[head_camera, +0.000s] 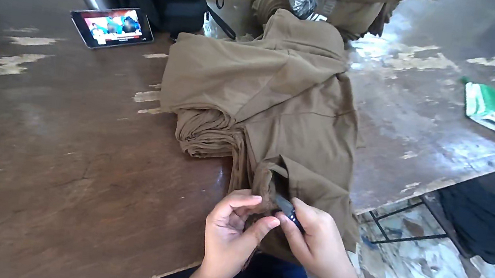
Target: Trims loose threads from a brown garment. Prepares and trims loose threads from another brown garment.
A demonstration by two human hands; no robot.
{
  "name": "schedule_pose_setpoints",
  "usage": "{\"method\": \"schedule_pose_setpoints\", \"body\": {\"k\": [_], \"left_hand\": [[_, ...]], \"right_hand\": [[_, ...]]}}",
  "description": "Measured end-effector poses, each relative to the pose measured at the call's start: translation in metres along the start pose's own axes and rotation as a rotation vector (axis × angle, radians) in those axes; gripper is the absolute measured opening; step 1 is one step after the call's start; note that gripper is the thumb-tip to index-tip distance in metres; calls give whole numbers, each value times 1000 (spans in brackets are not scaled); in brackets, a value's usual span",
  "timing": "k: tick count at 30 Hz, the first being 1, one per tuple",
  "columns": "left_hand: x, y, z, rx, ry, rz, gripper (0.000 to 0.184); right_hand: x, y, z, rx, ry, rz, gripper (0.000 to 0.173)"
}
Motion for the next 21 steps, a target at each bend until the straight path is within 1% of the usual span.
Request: {"method": "schedule_pose_setpoints", "body": {"k": [2, 3, 7, 10, 15, 21], "left_hand": [[1, 1, 0, -9, 24, 23, 42], [2, 1, 0, -8, 48, 44, 39], [6, 1, 1, -13, 102, 99, 19], [7, 1, 0, -12, 112, 61, 10], [7, 2, -2, 57, 80, -6, 7], [6, 6, -5, 65, 33, 1, 6]], "right_hand": [[4, 4, -4, -37, 35, 27, 44], [6, 5, -5, -46, 50, 39, 44], [7, 8, -14, -47, 19, 18, 48], [5, 5, -19, -7, 5, -43, 46], [4, -4, -18, 22, 31, -107, 47], [-3, -16, -10, 19, 28, -115, 49]]}}
Point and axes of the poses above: each hand's wrist, its own z-axis towards the middle knuckle, its own x-axis out of the back of the hand, y = z × x, the point moved 9 cm from there along z, towards the middle knuckle, and after that the axes turned 2 degrees about y, right-handed, at the moved point
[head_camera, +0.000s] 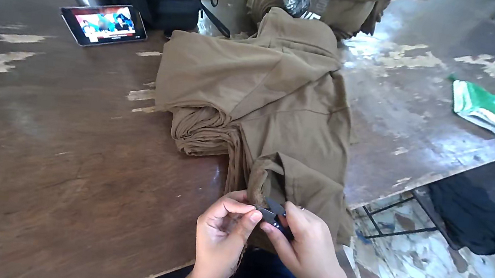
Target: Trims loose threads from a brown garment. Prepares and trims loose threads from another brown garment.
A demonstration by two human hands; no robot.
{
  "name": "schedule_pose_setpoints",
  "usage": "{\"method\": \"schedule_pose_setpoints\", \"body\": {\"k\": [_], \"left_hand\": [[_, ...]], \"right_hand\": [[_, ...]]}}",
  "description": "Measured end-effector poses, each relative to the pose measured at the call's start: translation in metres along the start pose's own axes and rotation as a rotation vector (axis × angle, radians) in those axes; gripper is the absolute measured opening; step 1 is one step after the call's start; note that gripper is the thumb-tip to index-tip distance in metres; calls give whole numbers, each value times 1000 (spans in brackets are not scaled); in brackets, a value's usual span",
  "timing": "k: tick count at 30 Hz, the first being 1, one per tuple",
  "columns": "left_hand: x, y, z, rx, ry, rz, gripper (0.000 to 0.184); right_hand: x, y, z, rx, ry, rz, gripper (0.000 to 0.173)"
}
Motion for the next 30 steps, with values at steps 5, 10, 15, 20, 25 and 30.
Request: {"method": "schedule_pose_setpoints", "body": {"k": [5, 10, 15, 20, 25, 30], "left_hand": [[-1, 0, -1, 3, -22, 21, 3], [-2, 3, 1, -90, -33, 78, 12], [0, 6, 2, -132, -2, 170, 14], [10, 24, 0, -281, -62, 356, 13], [15, 29, 4, -295, -203, 694, 8], [15, 15, 11, -72, -317, 654, 3]], "right_hand": [[-3, -1, 4, -19, 2, -55, 52], [10, 8, 11, -63, 24, 83, 51], [21, 31, 42, -79, 200, -57, 47], [27, 58, 42, -21, 286, 232, 28], [52, 53, 19, 62, 151, 708, 15], [16, 44, 2, 28, -172, 69, 29]]}}
Point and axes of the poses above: each hand's wrist, its own z-axis towards the middle knuckle, its own x-axis out of the back of the hand, y = z × x, the point moved 9 cm from there along z, towards the middle knuckle, and after that the axes turned 2 degrees about y, right-handed, at the moved point
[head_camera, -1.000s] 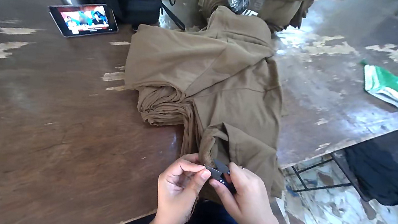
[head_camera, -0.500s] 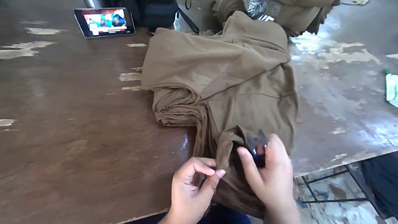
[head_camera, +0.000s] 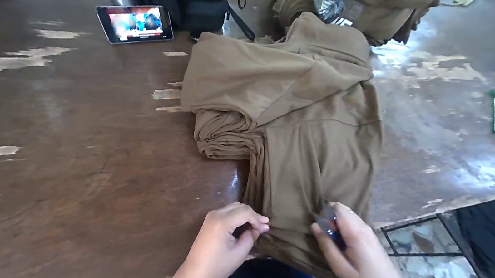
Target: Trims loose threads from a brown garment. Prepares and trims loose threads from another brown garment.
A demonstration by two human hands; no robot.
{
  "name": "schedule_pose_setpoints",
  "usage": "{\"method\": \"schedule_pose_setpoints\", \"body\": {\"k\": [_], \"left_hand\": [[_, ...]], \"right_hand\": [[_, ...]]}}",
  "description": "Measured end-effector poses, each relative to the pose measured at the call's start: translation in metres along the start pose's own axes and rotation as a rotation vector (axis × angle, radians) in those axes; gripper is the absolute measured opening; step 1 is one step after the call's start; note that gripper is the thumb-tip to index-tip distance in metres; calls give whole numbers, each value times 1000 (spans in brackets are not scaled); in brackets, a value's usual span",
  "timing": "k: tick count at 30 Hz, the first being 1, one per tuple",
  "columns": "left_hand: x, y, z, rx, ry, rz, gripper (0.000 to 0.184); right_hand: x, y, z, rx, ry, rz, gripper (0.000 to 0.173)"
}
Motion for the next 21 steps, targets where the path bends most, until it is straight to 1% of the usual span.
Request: {"method": "schedule_pose_setpoints", "body": {"k": [2, 4, 6, 7, 9, 11, 13, 16, 21], "left_hand": [[-1, -7, 1, 101, -1, -156, 7], [-2, -12, 0, 173, 23, -249, 10], [-4, -11, 2, 182, 46, -259, 10], [-4, -7, 2, 157, 62, -236, 9], [-4, 2, 3, 48, 102, -126, 7], [-4, 12, 2, -76, 125, 19, 6], [-5, 19, 2, -156, 139, 105, 6], [-5, 21, 1, -189, 150, 127, 7], [-3, 18, 1, -175, 184, 125, 6]], "right_hand": [[-9, -10, 2, 38, -17, -86, 47], [-15, -17, 6, 80, -28, -163, 55], [-20, -21, 10, 114, -46, -224, 59], [-21, -22, 11, 125, -61, -243, 60], [-23, -22, 12, 140, -90, -260, 62], [-24, -23, 13, 148, -91, -269, 61], [-25, -24, 13, 149, -77, -283, 62], [-25, -25, 14, 152, -63, -292, 61], [-24, -25, 13, 166, -82, -284, 63]]}}
Point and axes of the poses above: each hand's wrist, its own z-axis towards the middle knuckle, its own x-axis out of the back of the hand, y = z × x, the point moved 9 cm from there along z, towards the middle knuckle, and after that the axes turned 2 degrees about y, right-handed, at the moved point
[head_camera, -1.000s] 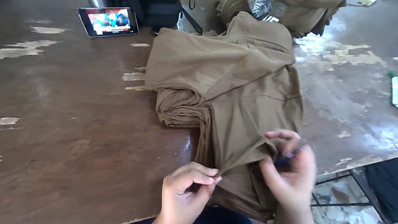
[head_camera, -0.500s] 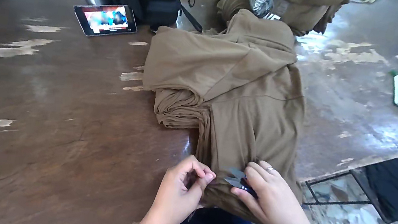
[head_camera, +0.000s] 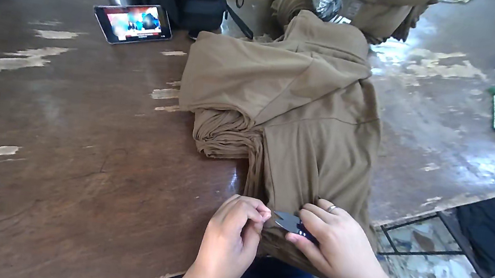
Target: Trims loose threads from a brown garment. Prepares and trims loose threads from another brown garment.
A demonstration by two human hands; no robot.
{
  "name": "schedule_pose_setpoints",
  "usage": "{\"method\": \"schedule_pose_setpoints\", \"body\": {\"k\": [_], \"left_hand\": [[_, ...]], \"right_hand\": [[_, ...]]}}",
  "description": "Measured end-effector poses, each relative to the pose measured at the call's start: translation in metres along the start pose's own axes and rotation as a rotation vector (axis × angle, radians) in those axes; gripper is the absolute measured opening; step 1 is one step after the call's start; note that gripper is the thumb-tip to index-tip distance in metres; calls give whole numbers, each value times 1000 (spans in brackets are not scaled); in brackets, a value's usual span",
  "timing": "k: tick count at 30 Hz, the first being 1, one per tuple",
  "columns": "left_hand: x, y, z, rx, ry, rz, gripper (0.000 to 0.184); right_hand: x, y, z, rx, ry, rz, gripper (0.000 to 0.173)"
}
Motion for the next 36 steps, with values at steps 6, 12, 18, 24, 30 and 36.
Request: {"method": "schedule_pose_setpoints", "body": {"k": [6, 12, 18, 24, 30, 36], "left_hand": [[0, 1, 0, -1, -15, -20, 7], [3, -3, -2, 41, 10, -79, 7], [2, 2, -1, -17, -6, -133, 9], [-2, 7, -1, -56, -67, -190, 10], [4, 11, -1, 76, -161, -581, 11], [-8, 38, -47, 237, -1060, 135, 22]], "right_hand": [[-2, 0, 1, -9, 10, -11, 59], [-2, 1, 1, -9, 13, -14, 60], [0, -1, 3, -14, 20, -14, 63], [-2, -2, 5, -2, 41, -22, 60], [2, 5, 0, 8, 26, 97, 60], [8, 16, -6, -28, 59, 245, 57]]}}
Point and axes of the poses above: each hand's wrist, its own z-axis towards the middle knuckle, its own x-axis out of the back of the hand, y = z × x, the point moved 9 cm from there along z, towards the middle knuckle, and after that the axes turned 2 degrees about y, right-handed, at the moved point
